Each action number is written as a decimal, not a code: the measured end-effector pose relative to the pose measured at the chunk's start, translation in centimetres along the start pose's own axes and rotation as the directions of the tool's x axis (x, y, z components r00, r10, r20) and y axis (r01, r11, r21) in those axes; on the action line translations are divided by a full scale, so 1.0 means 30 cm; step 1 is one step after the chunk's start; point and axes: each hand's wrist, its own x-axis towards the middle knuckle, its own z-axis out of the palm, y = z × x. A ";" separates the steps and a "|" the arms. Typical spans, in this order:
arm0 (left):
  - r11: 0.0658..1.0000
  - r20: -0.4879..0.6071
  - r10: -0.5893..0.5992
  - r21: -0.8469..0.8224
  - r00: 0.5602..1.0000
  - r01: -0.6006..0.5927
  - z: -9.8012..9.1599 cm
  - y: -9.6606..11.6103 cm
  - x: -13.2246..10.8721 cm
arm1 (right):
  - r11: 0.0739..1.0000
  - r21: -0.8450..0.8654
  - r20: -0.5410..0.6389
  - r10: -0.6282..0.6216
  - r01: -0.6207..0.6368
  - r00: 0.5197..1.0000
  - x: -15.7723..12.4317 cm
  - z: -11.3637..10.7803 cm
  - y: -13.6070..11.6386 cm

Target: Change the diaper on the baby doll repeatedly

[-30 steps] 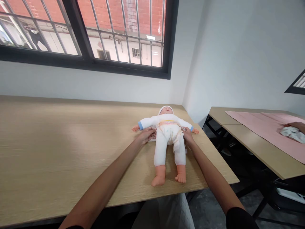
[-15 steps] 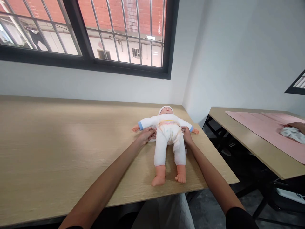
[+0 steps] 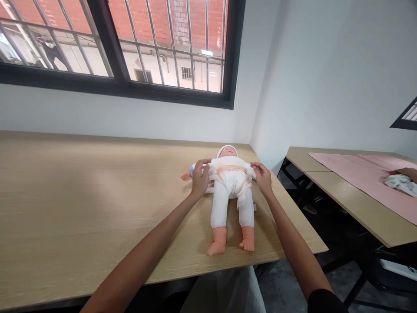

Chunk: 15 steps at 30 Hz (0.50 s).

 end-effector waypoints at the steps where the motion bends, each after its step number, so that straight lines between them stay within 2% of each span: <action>1: 0.996 0.077 0.085 0.030 0.993 -0.088 0.011 0.014 -0.012 | 0.999 0.028 0.054 -0.028 0.027 0.998 -0.010 0.011 -0.021; 2: 0.983 0.169 0.163 0.052 0.972 -0.174 0.024 0.024 -0.025 | 0.998 0.041 0.118 -0.053 0.049 0.992 -0.021 0.022 -0.038; 4: 0.949 0.344 0.263 0.075 0.901 -0.306 0.051 0.029 -0.050 | 0.995 0.046 0.243 -0.092 0.084 0.966 -0.039 0.044 -0.056; 6: 0.919 0.469 0.289 0.109 0.835 -0.379 0.069 0.022 -0.070 | 0.994 0.055 0.339 -0.112 0.099 0.934 -0.044 0.059 -0.056; 8: 0.894 0.542 0.277 0.157 0.794 -0.419 0.077 0.011 -0.079 | 0.994 0.070 0.404 -0.104 0.083 0.909 -0.035 0.067 -0.046; 11: 0.895 0.584 0.243 0.174 0.775 -0.412 0.072 0.000 -0.077 | 0.996 0.086 0.480 -0.058 0.018 0.875 -0.003 0.073 -0.019; 15: 0.931 0.565 0.188 0.158 0.803 -0.329 0.063 -0.011 -0.067 | 0.989 0.123 0.513 0.009 -0.083 0.858 0.038 0.087 0.017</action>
